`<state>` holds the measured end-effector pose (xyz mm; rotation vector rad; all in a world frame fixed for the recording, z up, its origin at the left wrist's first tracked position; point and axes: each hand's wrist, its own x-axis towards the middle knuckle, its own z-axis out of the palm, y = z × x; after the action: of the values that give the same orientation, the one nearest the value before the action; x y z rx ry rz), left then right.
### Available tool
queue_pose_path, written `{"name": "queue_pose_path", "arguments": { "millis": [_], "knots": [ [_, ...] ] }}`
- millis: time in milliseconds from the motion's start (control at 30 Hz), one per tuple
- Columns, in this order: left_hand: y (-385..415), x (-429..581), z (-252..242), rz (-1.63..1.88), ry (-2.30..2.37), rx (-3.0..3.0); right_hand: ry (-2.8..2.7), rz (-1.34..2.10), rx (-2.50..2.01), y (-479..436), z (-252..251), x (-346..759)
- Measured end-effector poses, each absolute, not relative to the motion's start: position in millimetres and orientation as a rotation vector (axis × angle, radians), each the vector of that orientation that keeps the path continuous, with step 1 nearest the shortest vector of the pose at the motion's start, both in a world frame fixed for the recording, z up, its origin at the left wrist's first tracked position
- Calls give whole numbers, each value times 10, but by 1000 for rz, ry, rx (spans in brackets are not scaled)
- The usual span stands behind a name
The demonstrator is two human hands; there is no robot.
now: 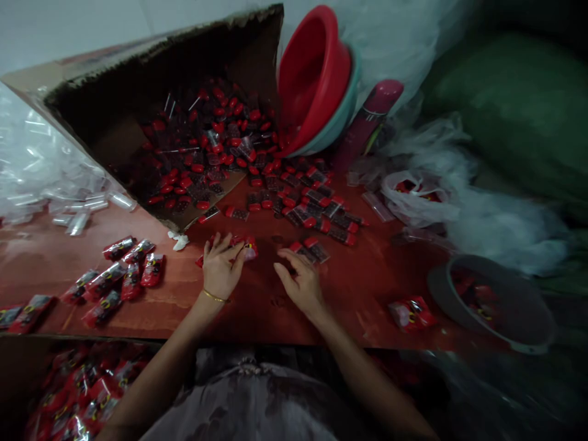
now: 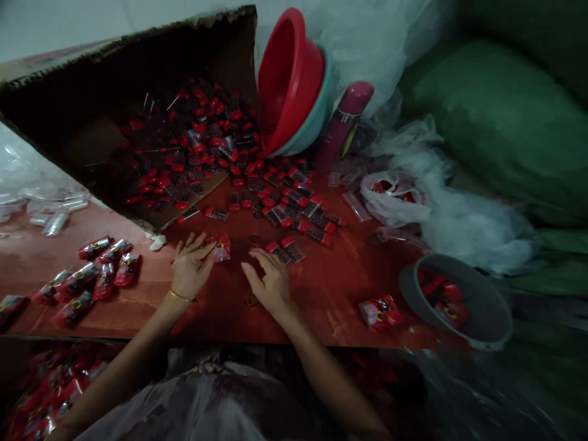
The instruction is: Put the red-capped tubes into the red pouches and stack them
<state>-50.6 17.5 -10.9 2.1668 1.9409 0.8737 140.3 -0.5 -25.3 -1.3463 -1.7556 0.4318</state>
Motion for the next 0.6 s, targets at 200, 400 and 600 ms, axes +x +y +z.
{"name": "queue_pose_path", "arguments": {
  "millis": [200,400,600],
  "knots": [
    [16,-317,5,1113,1740,1903,-1425,975,-1267,74,-191,962],
    [-20,-285,-154,1159,1277,1099,-1466,811,-1331,15,-268,959],
    [-78,-183,-86,1177,1191,577,-1628,637,-1356,-65,-264,991]
  ]
}}
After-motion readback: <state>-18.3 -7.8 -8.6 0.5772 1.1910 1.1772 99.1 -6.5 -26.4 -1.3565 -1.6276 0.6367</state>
